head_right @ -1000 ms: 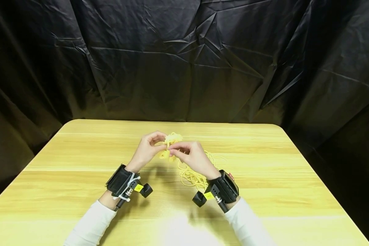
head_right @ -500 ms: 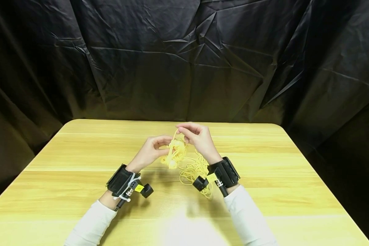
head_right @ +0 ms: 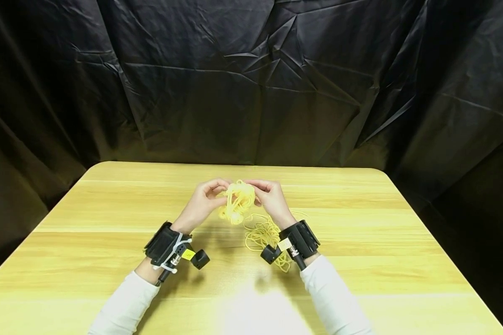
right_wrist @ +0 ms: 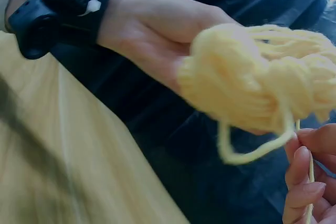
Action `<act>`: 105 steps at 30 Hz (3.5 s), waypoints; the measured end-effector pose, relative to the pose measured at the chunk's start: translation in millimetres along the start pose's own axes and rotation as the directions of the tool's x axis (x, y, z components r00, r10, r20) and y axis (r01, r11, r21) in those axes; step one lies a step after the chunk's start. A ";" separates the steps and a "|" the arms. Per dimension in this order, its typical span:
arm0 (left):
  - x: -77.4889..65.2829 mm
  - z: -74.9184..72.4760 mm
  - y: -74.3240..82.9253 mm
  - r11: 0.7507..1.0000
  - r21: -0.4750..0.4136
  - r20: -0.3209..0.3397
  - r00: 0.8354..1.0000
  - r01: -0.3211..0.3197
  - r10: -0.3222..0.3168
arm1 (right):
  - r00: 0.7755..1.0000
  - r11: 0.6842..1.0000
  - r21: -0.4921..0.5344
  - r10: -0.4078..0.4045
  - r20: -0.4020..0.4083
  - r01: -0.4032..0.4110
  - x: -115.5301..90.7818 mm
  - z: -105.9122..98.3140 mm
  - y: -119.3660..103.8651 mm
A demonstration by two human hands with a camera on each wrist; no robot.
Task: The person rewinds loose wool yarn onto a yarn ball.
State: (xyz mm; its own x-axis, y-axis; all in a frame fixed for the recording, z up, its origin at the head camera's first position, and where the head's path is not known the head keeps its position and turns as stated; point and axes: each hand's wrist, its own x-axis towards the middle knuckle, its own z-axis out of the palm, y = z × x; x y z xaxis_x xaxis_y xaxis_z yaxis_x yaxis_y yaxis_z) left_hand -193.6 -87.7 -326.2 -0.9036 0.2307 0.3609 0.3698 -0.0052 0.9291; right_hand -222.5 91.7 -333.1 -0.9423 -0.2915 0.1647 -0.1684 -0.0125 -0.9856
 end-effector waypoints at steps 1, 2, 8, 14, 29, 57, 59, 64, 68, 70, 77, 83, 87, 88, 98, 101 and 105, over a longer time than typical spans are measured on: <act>0.4 -0.3 -0.2 1.000 -0.012 -0.016 1.000 -0.001 0.001 | 1.000 1.000 0.006 0.011 0.006 -0.011 -0.3 0.9 1.0; 0.5 -0.6 -0.1 1.000 -0.018 -0.031 1.000 -0.003 0.002 | 1.000 1.000 0.008 0.017 0.009 -0.017 -0.7 1.8 1.8; 0.7 -2.0 0.8 1.000 -0.011 -0.123 0.992 0.015 -0.016 | 0.998 0.997 -0.067 0.051 0.035 -0.049 -3.8 6.4 1.4; 1.4 -2.4 0.7 0.999 0.000 -0.186 0.981 0.048 -0.047 | 0.997 0.994 -0.103 0.029 0.077 -0.021 -6.0 7.4 -1.1; 1.6 -2.3 -1.0 0.997 0.083 -0.296 0.955 0.008 0.017 | 0.994 0.968 -0.237 0.099 0.050 -0.085 -12.4 14.0 -16.0; -2.0 -11.1 5.6 0.970 0.112 0.120 0.967 0.214 -0.227 | 0.963 0.952 -0.289 0.164 0.212 -0.099 -14.8 1.7 -18.9; -1.8 -11.9 5.6 0.969 0.114 0.136 0.963 0.219 -0.234 | 0.959 0.947 -0.306 0.172 0.225 -0.098 -14.8 1.3 -18.7; -1.4 -13.2 5.6 0.965 0.120 0.150 0.957 0.232 -0.249 | 0.950 0.930 -0.354 0.196 0.242 -0.102 -14.9 0.5 -17.8; -1.9 -13.8 4.9 0.967 0.124 0.137 0.961 0.224 -0.241 | 0.946 0.927 -0.360 0.207 0.248 -0.108 -15.1 0.1 -16.2; -2.0 -13.7 4.3 0.968 0.122 0.129 0.964 0.218 -0.233 | 0.945 0.930 -0.352 0.203 0.256 -0.105 -15.4 0.0 -15.4; -1.9 -14.5 5.9 0.964 0.139 0.079 0.968 0.227 -0.239 | 0.948 0.929 -0.349 0.217 0.234 -0.127 -14.8 -2.8 -16.7; -1.2 -14.8 6.3 0.957 0.153 0.039 0.966 0.245 -0.254 | 0.947 0.914 -0.363 0.264 0.185 -0.183 -15.0 -7.9 -21.0; -0.7 -13.9 5.4 0.957 0.149 0.024 0.966 0.250 -0.256 | 0.951 0.914 -0.370 0.249 0.184 -0.168 -15.5 -8.3 -22.4; -0.7 -13.7 5.5 0.957 0.148 0.022 0.966 0.251 -0.257 | 0.952 0.914 -0.374 0.240 0.189 -0.156 -15.5 -8.4 -22.3; 0.0 -13.4 6.2 0.952 0.155 -0.006 0.963 0.265 -0.268 | 0.961 0.924 -0.363 0.202 0.187 -0.124 -16.3 -10.6 -20.1; 1.2 -13.8 6.2 0.957 0.120 -0.021 0.965 0.264 -0.263 | 0.966 0.919 -0.382 0.176 0.188 -0.093 -16.4 -9.8 -15.8; 1.9 -14.4 6.4 0.965 0.072 -0.042 0.967 0.253 -0.250 | 0.962 0.915 -0.401 0.145 0.231 -0.042 -18.0 -6.9 -5.4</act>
State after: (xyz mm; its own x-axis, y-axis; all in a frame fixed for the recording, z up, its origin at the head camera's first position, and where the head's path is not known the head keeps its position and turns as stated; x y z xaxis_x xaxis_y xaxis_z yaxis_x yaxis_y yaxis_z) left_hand -196.1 -101.2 -318.4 -0.9757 0.1834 0.1199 0.1438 0.1232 0.9819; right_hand -206.6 103.6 -330.5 -0.8642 -0.5032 0.0071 -0.2309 0.3841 -0.8940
